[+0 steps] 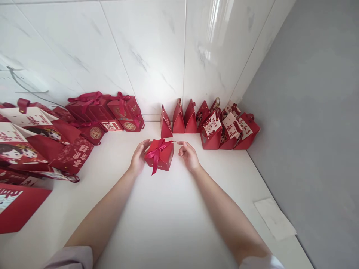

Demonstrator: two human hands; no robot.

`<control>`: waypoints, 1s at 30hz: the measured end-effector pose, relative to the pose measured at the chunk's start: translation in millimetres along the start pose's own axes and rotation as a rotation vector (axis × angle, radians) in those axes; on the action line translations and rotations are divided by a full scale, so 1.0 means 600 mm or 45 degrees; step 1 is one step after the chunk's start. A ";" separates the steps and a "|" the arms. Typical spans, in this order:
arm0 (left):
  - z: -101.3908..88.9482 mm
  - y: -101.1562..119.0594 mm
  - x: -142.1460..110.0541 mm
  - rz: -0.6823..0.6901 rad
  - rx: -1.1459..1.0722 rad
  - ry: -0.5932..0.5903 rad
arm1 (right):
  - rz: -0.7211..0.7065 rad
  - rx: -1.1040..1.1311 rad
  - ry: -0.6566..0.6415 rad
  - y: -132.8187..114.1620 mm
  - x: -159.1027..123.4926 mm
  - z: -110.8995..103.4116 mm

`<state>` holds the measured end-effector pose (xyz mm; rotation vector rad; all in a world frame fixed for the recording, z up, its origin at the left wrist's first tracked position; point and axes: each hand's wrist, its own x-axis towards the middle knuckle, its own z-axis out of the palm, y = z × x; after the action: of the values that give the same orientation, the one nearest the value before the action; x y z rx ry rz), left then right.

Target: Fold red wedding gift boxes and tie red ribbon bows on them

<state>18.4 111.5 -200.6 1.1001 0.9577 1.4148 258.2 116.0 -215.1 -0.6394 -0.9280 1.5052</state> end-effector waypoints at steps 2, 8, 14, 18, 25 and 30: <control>0.004 0.006 -0.007 0.038 -0.034 -0.208 | 0.023 -0.038 0.001 0.000 0.000 0.002; -0.008 0.000 0.010 0.032 0.152 -0.220 | 0.105 -0.129 -0.029 0.009 0.001 -0.005; -0.034 0.051 0.032 0.011 0.472 0.167 | 0.115 -0.052 -0.034 0.006 0.006 -0.014; 0.024 0.141 -0.012 0.081 0.802 -0.149 | 0.115 -0.015 -0.017 0.004 0.007 -0.011; 0.147 0.214 -0.092 0.262 1.607 -0.949 | 0.118 0.004 -0.046 0.007 0.000 -0.017; 0.144 0.208 -0.091 0.088 1.818 -1.083 | 0.128 -0.025 -0.064 0.008 -0.008 -0.021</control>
<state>71.0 41.0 -65.7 2.4651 1.2104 -0.0372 266.8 113.9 -226.3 -0.6736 -0.9614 1.6096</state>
